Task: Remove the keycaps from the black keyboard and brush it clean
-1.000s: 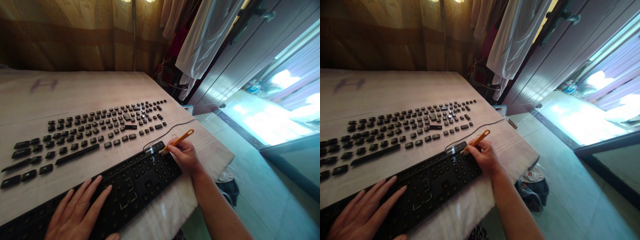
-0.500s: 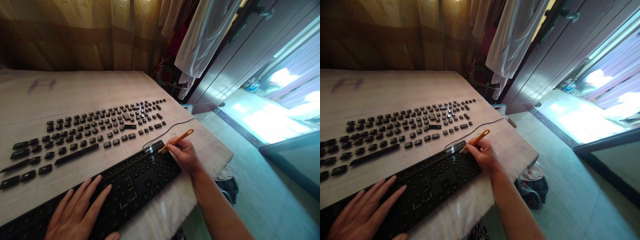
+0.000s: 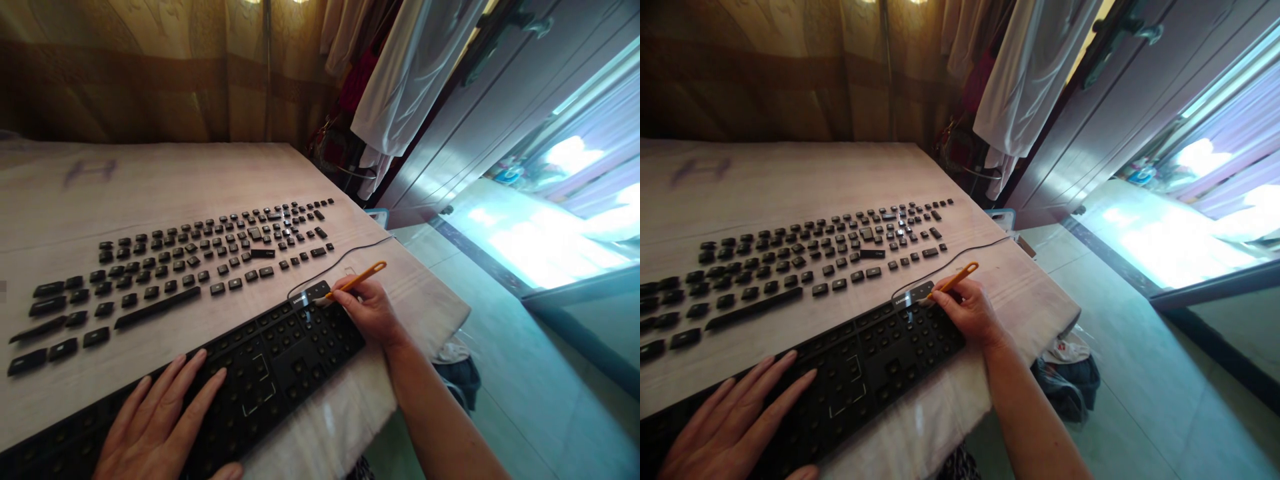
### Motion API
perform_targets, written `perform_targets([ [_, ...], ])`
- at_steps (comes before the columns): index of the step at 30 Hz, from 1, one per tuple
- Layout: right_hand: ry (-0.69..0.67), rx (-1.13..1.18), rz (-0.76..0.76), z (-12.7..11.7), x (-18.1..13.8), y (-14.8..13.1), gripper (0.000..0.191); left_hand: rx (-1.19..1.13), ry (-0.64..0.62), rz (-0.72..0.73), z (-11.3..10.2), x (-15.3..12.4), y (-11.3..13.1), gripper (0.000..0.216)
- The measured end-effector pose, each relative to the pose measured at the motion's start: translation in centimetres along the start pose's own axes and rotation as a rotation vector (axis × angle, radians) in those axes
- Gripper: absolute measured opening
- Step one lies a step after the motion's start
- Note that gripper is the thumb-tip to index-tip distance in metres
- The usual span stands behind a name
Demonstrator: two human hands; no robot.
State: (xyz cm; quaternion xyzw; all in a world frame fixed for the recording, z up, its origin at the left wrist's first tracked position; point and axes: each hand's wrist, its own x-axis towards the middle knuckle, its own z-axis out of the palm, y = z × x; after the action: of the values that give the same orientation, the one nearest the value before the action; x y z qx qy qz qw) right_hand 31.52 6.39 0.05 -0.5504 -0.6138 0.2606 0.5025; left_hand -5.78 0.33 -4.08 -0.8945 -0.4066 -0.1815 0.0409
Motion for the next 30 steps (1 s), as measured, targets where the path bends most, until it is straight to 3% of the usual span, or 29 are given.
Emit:
perform_targets([
  [8,0.063,0.040,0.007,-0.11,0.22,-0.30,0.011,-0.005,0.013,0.006,-0.03,0.14,-0.10,0.089],
  [19,0.008,0.008,0.018,-0.03,0.24,-0.18,0.012,-0.008,-0.008,-0.014,-0.10,0.05,0.06,0.085],
  [25,0.115,0.021,0.007,-0.14,0.28,-0.36,0.011,0.003,0.000,0.000,-0.36,0.15,0.21,0.087],
  [30,0.080,-0.025,0.007,0.21,0.22,-0.21,0.010,0.011,0.013,0.031,-0.26,0.15,0.06,0.090],
])
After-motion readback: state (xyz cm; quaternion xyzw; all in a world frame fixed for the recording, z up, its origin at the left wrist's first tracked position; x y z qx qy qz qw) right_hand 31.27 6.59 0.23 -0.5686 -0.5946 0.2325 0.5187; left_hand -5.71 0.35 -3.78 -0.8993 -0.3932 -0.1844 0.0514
